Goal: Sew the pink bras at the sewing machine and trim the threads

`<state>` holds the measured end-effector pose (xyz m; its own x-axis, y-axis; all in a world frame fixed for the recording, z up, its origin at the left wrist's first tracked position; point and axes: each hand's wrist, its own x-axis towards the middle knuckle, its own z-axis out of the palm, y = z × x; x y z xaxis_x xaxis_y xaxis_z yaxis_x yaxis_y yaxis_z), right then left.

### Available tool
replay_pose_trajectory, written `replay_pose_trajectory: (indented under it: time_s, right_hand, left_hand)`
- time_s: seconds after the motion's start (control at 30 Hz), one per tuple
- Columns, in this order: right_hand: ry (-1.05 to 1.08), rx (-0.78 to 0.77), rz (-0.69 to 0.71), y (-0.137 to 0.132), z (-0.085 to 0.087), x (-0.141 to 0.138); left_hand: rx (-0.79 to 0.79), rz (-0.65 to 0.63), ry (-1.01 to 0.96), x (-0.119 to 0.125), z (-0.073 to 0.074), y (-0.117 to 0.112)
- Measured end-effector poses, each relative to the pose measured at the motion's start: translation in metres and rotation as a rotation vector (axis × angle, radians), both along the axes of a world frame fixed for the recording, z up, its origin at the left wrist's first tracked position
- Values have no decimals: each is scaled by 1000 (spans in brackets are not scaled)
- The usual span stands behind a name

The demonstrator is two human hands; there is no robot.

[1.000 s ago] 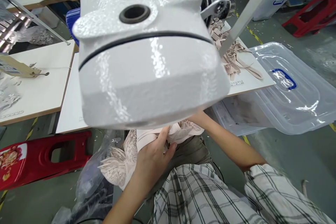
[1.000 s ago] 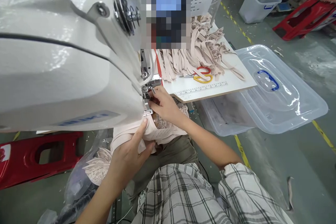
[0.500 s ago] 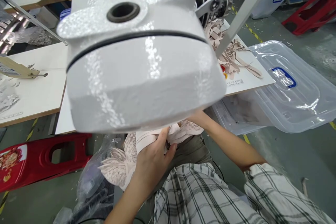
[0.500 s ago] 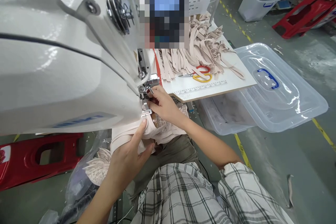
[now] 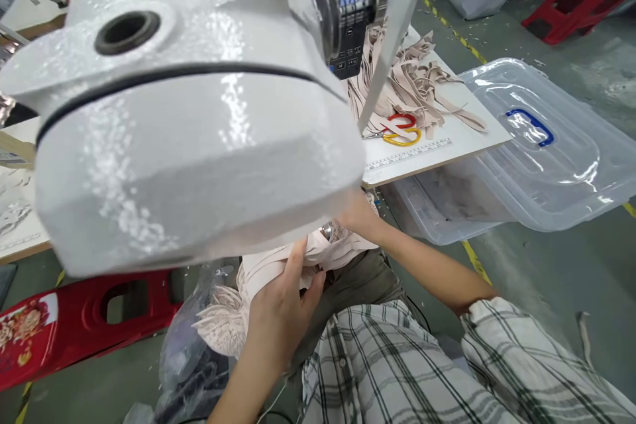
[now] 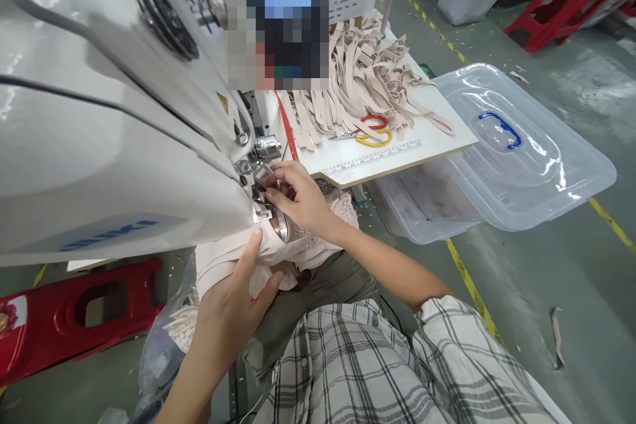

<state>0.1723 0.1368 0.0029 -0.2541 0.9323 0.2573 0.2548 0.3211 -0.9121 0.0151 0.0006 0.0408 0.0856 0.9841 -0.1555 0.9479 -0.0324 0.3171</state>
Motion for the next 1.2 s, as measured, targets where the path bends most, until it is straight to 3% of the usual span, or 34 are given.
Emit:
replay_pose_trajectory:
  time_s: [0.17,0.37,1.0,1.2]
  right_hand:
    - [208,-65,-107,-11,-11,4]
    - [272,-123,-55,-18,-19,10]
    - [276,-131,-43,-29,-12,20]
    - [289,-137,-37,-32,-8,22]
  left_hand:
    - [45,-61,-13,-2,1,-2]
    - [82,-51,-5,-1,3,-2]
    - [182,-131,-26,14,3,4]
    - [203,-118,-64,11,-3,-2]
